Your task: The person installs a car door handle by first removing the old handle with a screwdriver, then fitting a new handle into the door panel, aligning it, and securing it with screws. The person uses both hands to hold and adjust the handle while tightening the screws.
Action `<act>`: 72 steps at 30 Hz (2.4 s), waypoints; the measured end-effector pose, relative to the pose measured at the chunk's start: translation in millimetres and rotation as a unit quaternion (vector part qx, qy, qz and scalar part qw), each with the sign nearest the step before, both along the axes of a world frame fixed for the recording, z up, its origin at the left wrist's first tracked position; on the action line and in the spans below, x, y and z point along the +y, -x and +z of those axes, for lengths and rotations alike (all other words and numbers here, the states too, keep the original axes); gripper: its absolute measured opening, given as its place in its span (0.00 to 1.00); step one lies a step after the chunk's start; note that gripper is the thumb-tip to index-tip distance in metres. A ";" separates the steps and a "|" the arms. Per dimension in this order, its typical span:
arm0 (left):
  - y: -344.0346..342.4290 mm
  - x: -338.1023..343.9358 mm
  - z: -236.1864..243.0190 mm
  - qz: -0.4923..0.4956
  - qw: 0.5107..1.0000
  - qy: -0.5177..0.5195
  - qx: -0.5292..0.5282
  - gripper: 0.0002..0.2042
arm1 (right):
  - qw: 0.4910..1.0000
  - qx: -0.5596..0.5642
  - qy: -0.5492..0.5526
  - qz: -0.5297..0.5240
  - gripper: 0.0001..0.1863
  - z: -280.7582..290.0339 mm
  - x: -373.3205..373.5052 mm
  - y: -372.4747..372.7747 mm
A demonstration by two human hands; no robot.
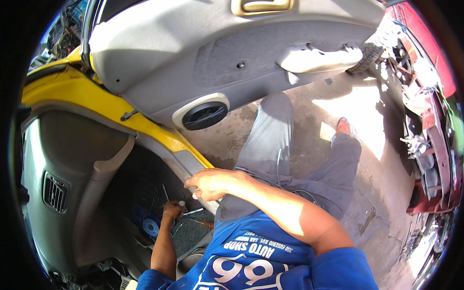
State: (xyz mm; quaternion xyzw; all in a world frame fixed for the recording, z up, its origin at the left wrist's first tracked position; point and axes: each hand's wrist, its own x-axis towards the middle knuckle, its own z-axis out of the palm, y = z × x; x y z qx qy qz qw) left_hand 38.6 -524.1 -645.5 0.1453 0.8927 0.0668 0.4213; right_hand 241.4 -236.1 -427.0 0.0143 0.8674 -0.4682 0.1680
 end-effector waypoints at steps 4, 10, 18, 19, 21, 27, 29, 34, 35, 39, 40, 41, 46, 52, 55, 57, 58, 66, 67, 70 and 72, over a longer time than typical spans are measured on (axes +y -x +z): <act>-21.8 -0.1 52.2 -0.011 0.986 -0.149 0.078 0.07 | 0.993 0.031 0.026 -0.109 0.25 28.7 37.8 -53.5; -87.0 75.5 159.5 -0.108 0.858 -0.431 0.257 0.09 | 0.936 0.073 0.038 -0.341 0.22 44.2 65.4 -110.4; -200.3 228.5 257.4 -0.369 0.636 -0.652 0.186 0.16 | 0.822 0.129 0.279 -0.479 0.30 66.5 54.9 -172.9; -210.0 241.7 260.2 -0.391 0.612 -0.669 0.157 0.16 | 0.821 0.165 0.256 -0.483 0.29 65.9 53.4 -180.6; -228.0 257.6 262.7 -0.401 0.603 -0.684 0.085 0.15 | 0.770 0.150 0.341 -0.519 0.28 64.0 55.5 -200.1; -245.3 276.0 255.1 -0.020 0.709 -0.631 -0.313 0.10 | 0.578 0.224 0.557 -0.552 0.30 41.2 58.6 -229.5; -245.8 282.3 251.5 0.014 0.723 -0.599 -0.345 0.09 | 0.587 0.238 0.569 -0.525 0.30 33.5 55.7 -234.9; -249.7 289.4 254.3 0.026 0.750 -0.553 -0.362 0.09 | 0.604 0.241 0.563 -0.509 0.28 25.6 46.5 -240.4; -250.8 289.4 256.4 0.022 0.753 -0.552 -0.358 0.09 | 0.610 0.244 0.554 -0.512 0.28 26.0 45.6 -241.5; -254.3 290.0 262.0 -0.014 0.773 -0.555 -0.306 0.09 | 0.620 0.256 0.536 -0.513 0.27 28.6 41.7 -244.6; -254.8 290.6 262.2 -0.009 0.762 -0.563 -0.320 0.09 | 0.628 0.253 0.533 -0.507 0.27 28.9 40.7 -245.5; -255.2 291.0 262.0 -0.004 0.750 -0.571 -0.334 0.10 | 0.634 0.249 0.531 -0.504 0.27 28.8 39.5 -246.4; -257.6 285.3 260.5 -0.003 0.744 -0.572 -0.345 0.11 | 0.640 0.260 0.525 -0.497 0.27 25.3 33.7 -248.0; -270.1 271.6 259.0 -0.210 0.699 -0.682 -0.041 0.05 | 0.609 0.279 0.532 -0.518 0.27 24.5 31.4 -244.4; -275.7 271.9 253.7 -0.305 0.599 -0.735 0.092 0.12 | 0.611 0.291 0.517 -0.524 0.27 25.3 28.4 -238.2; -276.8 272.3 250.1 -0.317 0.578 -0.739 0.141 0.12 | 0.616 0.308 0.508 -0.517 0.27 25.6 25.5 -233.4; -276.4 272.1 248.7 -0.315 0.569 -0.745 0.150 0.13 | 0.612 0.309 0.508 -0.521 0.27 25.6 24.1 -231.4; -269.6 271.4 249.2 -0.312 0.613 -0.697 0.202 0.09 | 0.571 0.326 0.557 -0.506 0.26 25.4 23.6 -221.4; -270.0 271.9 249.9 -0.318 0.603 -0.703 0.202 0.09 | 0.566 0.327 0.559 -0.509 0.26 25.4 23.5 -220.8; -271.6 273.8 251.5 -0.319 0.605 -0.705 0.187 0.09 | 0.559 0.325 0.558 -0.520 0.26 24.6 23.4 -219.5; -271.0 275.0 252.2 -0.315 0.618 -0.701 0.164 0.09 | 0.567 0.319 0.549 -0.525 0.26 23.6 23.1 -219.3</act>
